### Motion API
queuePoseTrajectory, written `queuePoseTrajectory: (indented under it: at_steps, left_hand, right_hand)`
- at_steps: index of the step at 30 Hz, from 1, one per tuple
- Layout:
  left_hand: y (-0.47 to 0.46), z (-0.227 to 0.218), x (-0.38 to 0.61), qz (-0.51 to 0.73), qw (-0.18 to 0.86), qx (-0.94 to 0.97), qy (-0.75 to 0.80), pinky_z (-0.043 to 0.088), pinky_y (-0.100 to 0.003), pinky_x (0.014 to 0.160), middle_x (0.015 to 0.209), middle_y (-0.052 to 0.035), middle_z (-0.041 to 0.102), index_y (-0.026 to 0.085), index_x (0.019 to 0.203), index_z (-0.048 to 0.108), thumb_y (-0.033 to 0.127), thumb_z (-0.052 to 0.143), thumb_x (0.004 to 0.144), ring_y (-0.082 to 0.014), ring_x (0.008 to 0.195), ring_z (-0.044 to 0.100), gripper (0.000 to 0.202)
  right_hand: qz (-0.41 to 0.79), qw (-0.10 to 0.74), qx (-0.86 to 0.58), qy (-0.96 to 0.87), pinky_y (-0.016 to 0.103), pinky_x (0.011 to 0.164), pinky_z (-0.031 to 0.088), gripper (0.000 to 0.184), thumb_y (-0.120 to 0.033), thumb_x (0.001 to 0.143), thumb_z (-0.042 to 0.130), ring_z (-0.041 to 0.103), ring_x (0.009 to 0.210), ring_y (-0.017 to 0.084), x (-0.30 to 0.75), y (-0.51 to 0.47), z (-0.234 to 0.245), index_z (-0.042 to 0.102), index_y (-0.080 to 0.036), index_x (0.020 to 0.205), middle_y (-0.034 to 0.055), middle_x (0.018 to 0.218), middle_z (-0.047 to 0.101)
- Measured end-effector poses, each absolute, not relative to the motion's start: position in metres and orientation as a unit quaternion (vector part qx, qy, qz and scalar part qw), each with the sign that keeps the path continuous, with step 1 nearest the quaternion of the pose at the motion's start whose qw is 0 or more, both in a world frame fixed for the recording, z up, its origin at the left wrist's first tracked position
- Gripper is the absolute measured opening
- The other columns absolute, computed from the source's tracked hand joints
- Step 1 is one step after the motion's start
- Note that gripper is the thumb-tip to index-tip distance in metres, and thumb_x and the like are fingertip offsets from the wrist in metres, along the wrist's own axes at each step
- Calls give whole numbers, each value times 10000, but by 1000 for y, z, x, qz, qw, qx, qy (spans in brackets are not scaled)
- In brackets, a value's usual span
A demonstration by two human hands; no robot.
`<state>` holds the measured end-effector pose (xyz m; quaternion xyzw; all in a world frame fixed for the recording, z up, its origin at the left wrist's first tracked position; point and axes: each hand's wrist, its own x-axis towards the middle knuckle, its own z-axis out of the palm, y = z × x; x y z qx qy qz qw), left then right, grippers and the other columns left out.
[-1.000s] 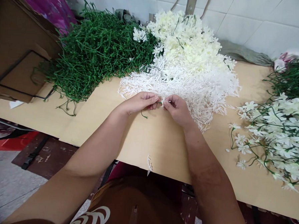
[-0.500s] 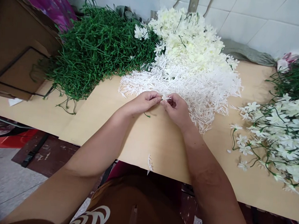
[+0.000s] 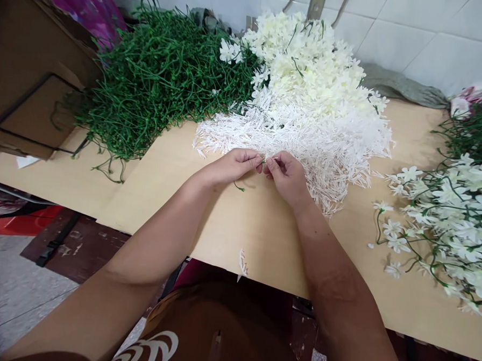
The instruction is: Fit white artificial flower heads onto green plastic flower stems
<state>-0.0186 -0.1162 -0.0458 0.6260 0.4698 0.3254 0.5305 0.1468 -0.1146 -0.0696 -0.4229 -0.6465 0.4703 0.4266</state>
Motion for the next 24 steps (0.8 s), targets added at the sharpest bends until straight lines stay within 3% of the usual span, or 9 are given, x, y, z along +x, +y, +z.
queuePoseTrajectory:
  at_steps: [8, 17, 24]
  left_hand:
    - [-115, -52, -16, 324, 476, 650, 495, 349, -233, 637, 617, 32, 480, 152, 636, 522, 194, 467, 873, -90, 620, 424, 247]
    - [-115, -61, -4, 352, 440, 644, 519, 293, -247, 597, 566, 43, 389, 181, 587, 389, 181, 455, 871, -104, 595, 376, 292]
    - [-114, -67, -3, 360, 432, 642, 521, 269, -252, 583, 556, 45, 373, 182, 583, 387, 166, 456, 858, -105, 581, 353, 285]
  right_hand:
    - [435, 379, -413, -705, 305, 588, 416, 450, -637, 800, 576, 503, 565, 130, 153, -112, -68, 519, -211, 665, -9, 575, 549]
    - [393, 409, -449, -690, 290, 536, 333, 344, -513, 807, 607, 429, 533, 124, 147, -114, -70, 525, -216, 654, -22, 551, 483]
    - [389, 421, -444, -688, 291, 546, 353, 309, -465, 802, 607, 446, 535, 125, 141, -116, -72, 520, -216, 641, -16, 557, 508]
